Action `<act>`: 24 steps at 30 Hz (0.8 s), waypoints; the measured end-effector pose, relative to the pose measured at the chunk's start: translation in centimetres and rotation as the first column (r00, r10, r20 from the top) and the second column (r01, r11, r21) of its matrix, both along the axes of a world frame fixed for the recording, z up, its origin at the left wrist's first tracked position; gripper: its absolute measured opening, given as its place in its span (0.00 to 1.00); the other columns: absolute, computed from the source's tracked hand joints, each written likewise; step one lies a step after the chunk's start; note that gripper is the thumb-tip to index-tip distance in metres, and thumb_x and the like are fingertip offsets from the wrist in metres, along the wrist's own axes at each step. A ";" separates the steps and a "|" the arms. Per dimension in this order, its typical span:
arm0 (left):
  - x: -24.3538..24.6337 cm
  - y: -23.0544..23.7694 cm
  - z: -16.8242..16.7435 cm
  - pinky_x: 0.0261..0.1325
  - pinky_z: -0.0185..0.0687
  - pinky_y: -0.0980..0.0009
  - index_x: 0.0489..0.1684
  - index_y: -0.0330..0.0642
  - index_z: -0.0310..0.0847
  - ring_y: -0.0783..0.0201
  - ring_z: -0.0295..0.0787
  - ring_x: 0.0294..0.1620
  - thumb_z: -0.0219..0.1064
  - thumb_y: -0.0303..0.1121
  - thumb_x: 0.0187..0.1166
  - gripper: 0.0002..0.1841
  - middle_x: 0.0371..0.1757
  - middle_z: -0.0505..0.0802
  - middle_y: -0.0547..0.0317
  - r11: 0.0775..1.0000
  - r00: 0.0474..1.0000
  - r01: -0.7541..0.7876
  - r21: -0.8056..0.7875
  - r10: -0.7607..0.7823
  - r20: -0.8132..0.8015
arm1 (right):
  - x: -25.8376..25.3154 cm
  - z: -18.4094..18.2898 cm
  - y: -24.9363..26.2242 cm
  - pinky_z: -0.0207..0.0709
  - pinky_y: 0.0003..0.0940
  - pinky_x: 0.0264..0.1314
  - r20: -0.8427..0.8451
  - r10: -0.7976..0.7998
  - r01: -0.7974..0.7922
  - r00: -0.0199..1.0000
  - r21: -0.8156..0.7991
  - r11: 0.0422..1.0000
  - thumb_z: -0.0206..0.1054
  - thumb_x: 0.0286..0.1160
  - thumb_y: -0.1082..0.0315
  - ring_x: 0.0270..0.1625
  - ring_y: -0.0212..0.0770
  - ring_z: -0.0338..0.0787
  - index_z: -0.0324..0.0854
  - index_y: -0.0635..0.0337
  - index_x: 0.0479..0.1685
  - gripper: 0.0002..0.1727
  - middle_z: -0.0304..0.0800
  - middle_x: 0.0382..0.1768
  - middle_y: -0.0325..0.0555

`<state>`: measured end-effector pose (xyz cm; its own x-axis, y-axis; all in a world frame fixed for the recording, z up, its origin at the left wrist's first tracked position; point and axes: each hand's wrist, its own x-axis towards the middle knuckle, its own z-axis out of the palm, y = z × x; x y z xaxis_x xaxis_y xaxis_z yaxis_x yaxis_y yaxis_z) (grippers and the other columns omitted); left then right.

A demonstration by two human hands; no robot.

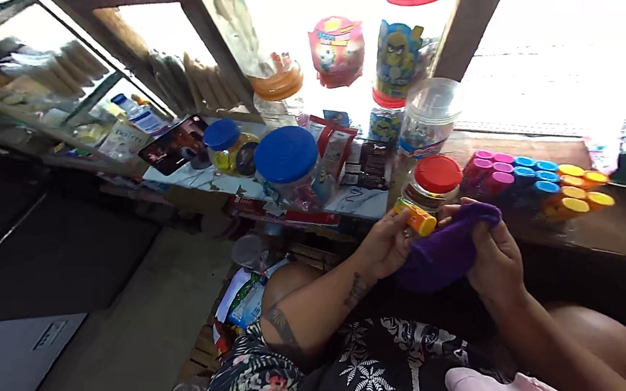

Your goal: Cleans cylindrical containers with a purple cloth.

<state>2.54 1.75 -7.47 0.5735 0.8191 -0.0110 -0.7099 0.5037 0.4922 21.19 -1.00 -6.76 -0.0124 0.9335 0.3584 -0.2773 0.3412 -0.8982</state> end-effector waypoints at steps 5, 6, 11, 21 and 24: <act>0.1 0.3 -0.4 0.54 0.86 0.73 0.55 0.47 0.82 0.69 0.91 0.41 0.71 0.44 0.79 0.15 0.39 0.93 0.60 1.000 0.998 0.031 -0.002 -0.030 0.048 | 0.2 -0.7 -0.2 0.79 0.33 0.74 0.189 0.008 -0.034 0.982 0.131 0.991 0.55 0.90 0.51 0.69 0.32 0.85 0.79 0.37 0.74 0.20 0.85 0.70 0.30; 0.1 0.2 -0.2 0.57 0.87 0.71 0.57 0.47 0.80 0.68 0.92 0.45 0.72 0.44 0.78 0.17 0.43 0.94 0.59 1.000 1.000 0.023 0.010 -0.023 0.008 | 0.0 -0.8 -0.3 0.76 0.34 0.77 0.260 -0.022 -0.025 0.965 0.178 0.984 0.56 0.89 0.52 0.73 0.32 0.82 0.80 0.38 0.74 0.20 0.83 0.72 0.30; 0.8 -0.5 0.6 0.58 0.90 0.67 0.65 0.50 0.70 0.64 0.95 0.50 0.75 0.41 0.75 0.24 0.51 0.95 0.59 0.984 0.976 -0.015 0.179 0.053 -0.210 | 0.0 -0.7 -0.8 0.77 0.29 0.76 0.354 -0.133 0.013 0.926 0.321 0.947 0.61 0.87 0.59 0.71 0.29 0.82 0.83 0.51 0.68 0.17 0.86 0.66 0.37; 2.7 -1.2 2.1 0.63 0.88 0.71 0.65 0.36 0.78 0.75 0.90 0.57 0.74 0.23 0.71 0.22 0.58 0.92 0.66 0.614 0.805 0.213 0.760 0.330 -0.492 | 2.0 1.8 -0.5 0.81 0.27 0.67 0.240 -0.126 0.078 0.963 0.199 0.977 0.65 0.82 0.68 0.59 0.28 0.87 0.87 0.61 0.59 0.13 0.91 0.53 0.41; 2.7 -0.2 4.4 0.59 0.89 0.71 0.64 0.42 0.82 0.73 0.90 0.54 0.72 0.30 0.76 0.18 0.56 0.93 0.62 0.450 0.610 0.189 0.873 0.643 -0.464 | 2.6 2.2 0.1 0.82 0.28 0.67 0.201 -0.220 0.180 0.955 0.201 0.963 0.63 0.83 0.70 0.60 0.29 0.86 0.84 0.62 0.62 0.14 0.88 0.56 0.42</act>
